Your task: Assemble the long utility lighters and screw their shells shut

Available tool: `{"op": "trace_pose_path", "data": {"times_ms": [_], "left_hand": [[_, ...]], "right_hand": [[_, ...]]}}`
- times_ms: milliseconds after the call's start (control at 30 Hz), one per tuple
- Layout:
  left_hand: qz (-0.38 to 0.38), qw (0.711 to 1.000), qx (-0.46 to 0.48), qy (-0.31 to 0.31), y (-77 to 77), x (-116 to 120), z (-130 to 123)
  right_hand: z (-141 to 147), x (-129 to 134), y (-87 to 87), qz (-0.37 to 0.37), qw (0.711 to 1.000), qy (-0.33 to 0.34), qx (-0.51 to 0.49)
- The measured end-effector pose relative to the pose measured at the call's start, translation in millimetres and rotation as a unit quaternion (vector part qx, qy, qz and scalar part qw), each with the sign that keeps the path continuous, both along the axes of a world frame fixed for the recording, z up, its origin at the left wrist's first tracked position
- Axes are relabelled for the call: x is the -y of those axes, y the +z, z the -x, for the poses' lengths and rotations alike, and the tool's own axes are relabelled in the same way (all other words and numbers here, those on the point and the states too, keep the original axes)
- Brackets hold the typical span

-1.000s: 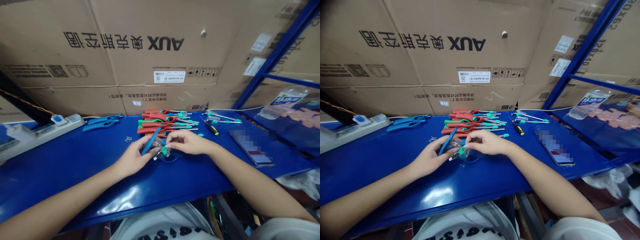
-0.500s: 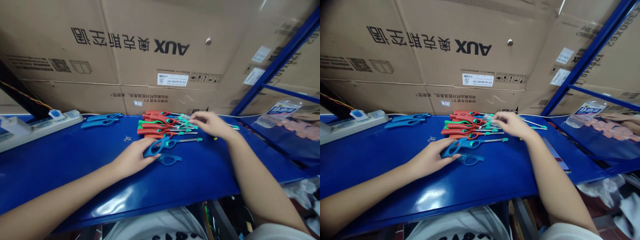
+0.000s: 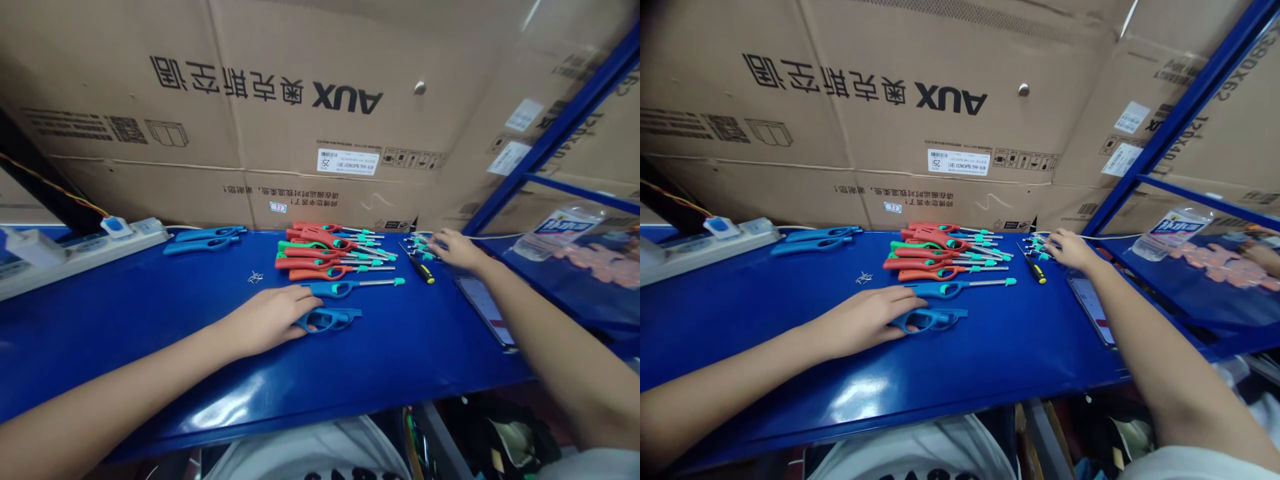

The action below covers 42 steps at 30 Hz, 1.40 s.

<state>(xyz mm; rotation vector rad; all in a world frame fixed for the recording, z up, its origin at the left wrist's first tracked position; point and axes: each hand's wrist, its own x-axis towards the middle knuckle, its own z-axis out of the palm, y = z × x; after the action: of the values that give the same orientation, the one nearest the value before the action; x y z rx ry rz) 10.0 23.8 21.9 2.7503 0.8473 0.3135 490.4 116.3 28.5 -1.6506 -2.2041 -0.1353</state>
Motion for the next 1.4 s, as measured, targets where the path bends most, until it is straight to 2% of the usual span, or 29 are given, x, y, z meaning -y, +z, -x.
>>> {"op": "trace_pose_path", "data": {"times_ms": [100, 200, 300, 400, 467, 533, 633, 733, 967, 1067, 1233, 1400], "left_hand": [[-0.004, 1.000, -0.008, -0.011, 3.5, 6, -4], [0.038, 0.999, -0.001, -0.008, 6.6, 12, -11], [0.061, 0.998, -0.014, -0.018, 8.7, 13, -19], [0.044, 0.999, -0.024, -0.021, 9.1, 9, -24], [0.025, 0.999, -0.026, -0.023, 9.2, 7, -26], [0.018, 0.999, -0.027, -0.022, 9.7, 7, -26], [0.052, 0.998, -0.025, -0.015, 11.1, 10, -28], [0.075, 0.997, -0.020, -0.012, 12.5, 14, -31], [0.030, 0.998, -0.058, -0.004, 9.2, 15, -45], [0.021, 0.997, -0.073, -0.020, 9.2, 14, -48], [0.097, 0.988, -0.106, -0.056, 27.4, 15, -35], [0.124, 0.983, -0.132, -0.012, 54.6, 14, 5]], "right_hand": [[24, 2, 7.2, -0.065, 0.998, 0.002, 0.022], [69, 7, 19.7, -0.069, 0.996, 0.047, 0.033], [127, 21, 31.2, 0.007, 0.990, 0.139, 0.037], [180, 43, 32.5, 0.111, 0.965, 0.234, 0.032], [207, 57, 25.8, 0.130, 0.960, 0.238, 0.069], [224, 68, 15.5, 0.110, 0.965, 0.219, 0.098], [232, 75, 2.5, 0.088, 0.969, 0.204, 0.105], [228, 73, -1.8, 0.097, 0.971, 0.210, 0.067], [219, 68, -3.4, 0.118, 0.968, 0.220, 0.013], [216, 66, -4.7, 0.121, 0.965, 0.233, -0.004], [209, 67, 1.5, 0.156, 0.960, 0.233, -0.017], [205, 71, 8.5, 0.202, 0.953, 0.226, 0.000]]}}
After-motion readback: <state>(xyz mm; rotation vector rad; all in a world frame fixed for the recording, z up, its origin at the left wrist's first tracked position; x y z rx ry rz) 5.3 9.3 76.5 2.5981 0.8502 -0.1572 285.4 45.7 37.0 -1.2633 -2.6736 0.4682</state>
